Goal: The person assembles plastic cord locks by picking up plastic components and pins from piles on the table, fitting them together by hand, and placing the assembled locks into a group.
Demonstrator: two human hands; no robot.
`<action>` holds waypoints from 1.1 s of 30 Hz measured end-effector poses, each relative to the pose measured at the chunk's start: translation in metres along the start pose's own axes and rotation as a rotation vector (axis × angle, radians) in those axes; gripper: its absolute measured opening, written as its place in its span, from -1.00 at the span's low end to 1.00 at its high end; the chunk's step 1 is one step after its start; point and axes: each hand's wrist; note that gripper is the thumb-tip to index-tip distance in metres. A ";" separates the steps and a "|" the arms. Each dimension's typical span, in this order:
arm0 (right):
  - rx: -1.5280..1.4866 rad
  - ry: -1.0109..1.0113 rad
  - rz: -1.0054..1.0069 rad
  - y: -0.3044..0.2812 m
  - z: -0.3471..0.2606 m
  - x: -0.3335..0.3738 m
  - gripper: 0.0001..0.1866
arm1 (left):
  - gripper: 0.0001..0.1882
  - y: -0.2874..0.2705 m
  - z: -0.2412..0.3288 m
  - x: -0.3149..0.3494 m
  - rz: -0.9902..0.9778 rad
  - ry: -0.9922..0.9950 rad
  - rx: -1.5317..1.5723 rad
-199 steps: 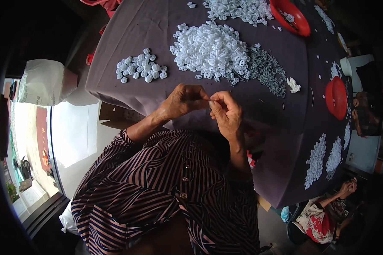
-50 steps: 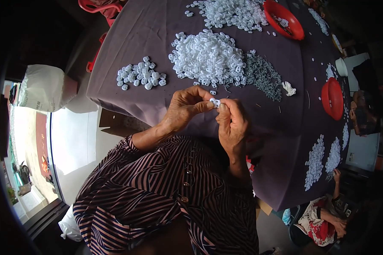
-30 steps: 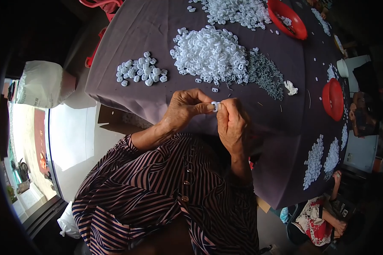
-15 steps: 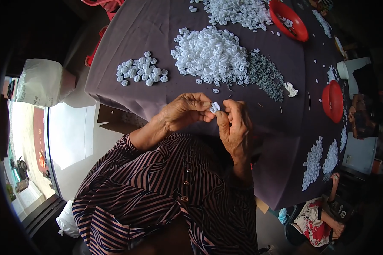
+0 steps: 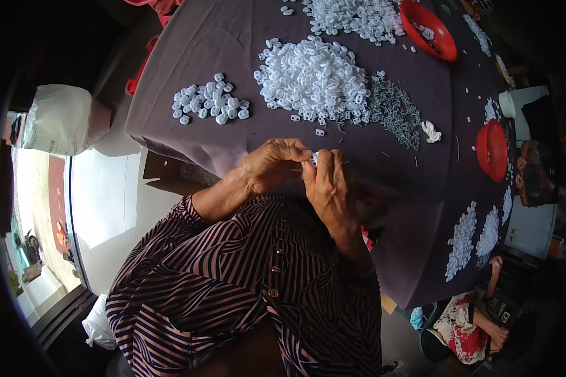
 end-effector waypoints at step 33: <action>-0.210 0.295 0.145 0.030 0.076 -0.001 -0.91 | -0.93 -0.042 0.035 -0.020 0.486 0.804 -1.430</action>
Point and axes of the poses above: each hand's wrist, its own x-axis away from the middle knuckle, its own y-axis out of the palm, z = x × y, and after that the axes turned 1 degree about -z, right-handed
